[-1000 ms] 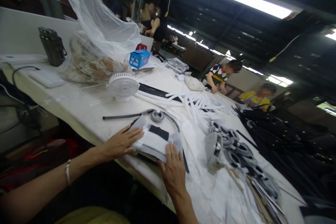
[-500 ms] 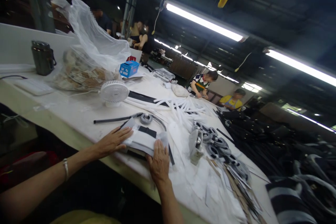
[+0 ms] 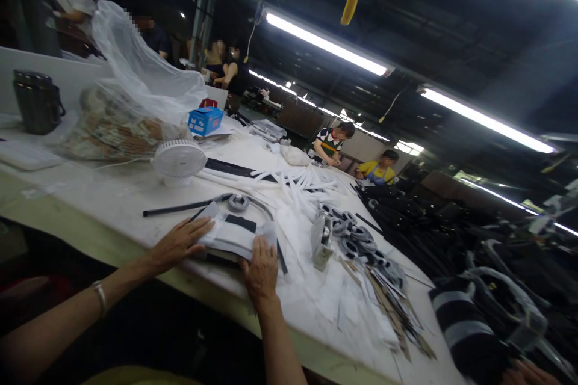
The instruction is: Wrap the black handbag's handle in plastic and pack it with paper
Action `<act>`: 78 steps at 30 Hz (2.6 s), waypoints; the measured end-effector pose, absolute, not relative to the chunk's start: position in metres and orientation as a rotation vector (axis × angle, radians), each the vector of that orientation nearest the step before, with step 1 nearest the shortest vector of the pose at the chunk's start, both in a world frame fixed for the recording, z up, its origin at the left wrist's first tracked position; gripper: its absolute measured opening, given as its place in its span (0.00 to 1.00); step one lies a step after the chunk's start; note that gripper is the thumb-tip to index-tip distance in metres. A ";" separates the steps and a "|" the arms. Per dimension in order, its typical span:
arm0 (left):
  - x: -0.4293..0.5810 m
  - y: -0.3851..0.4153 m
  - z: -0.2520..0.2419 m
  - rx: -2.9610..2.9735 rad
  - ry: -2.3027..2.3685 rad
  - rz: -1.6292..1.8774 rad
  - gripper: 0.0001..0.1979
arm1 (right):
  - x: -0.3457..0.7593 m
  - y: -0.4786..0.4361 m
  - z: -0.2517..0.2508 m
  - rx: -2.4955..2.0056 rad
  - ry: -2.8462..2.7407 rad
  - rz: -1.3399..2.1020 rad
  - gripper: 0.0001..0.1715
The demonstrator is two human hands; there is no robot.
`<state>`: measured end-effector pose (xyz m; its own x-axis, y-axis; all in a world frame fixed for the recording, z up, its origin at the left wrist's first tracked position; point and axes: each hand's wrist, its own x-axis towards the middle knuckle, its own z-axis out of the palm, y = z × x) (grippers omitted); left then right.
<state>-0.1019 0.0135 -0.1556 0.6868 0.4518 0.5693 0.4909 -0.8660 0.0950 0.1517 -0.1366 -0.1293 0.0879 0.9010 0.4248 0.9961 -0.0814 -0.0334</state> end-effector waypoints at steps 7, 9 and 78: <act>-0.102 0.015 -0.155 -2.841 -0.818 -0.933 0.26 | 0.153 -0.135 -0.132 -2.067 -1.874 -0.402 0.32; -0.102 0.013 -0.152 -2.846 -0.819 -0.918 0.26 | 0.153 -0.135 -0.132 -2.069 -1.871 -0.397 0.33; -0.033 -0.044 -0.136 -2.708 -0.483 -1.002 0.31 | 0.175 -0.159 -0.151 -1.739 -1.792 -0.510 0.24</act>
<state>-0.0334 -0.0443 -0.1361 0.7144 0.2291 0.6611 0.3745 -0.9233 -0.0847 0.1750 -0.1591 -0.1509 0.0224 0.7658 0.6426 0.9894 0.0752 -0.1241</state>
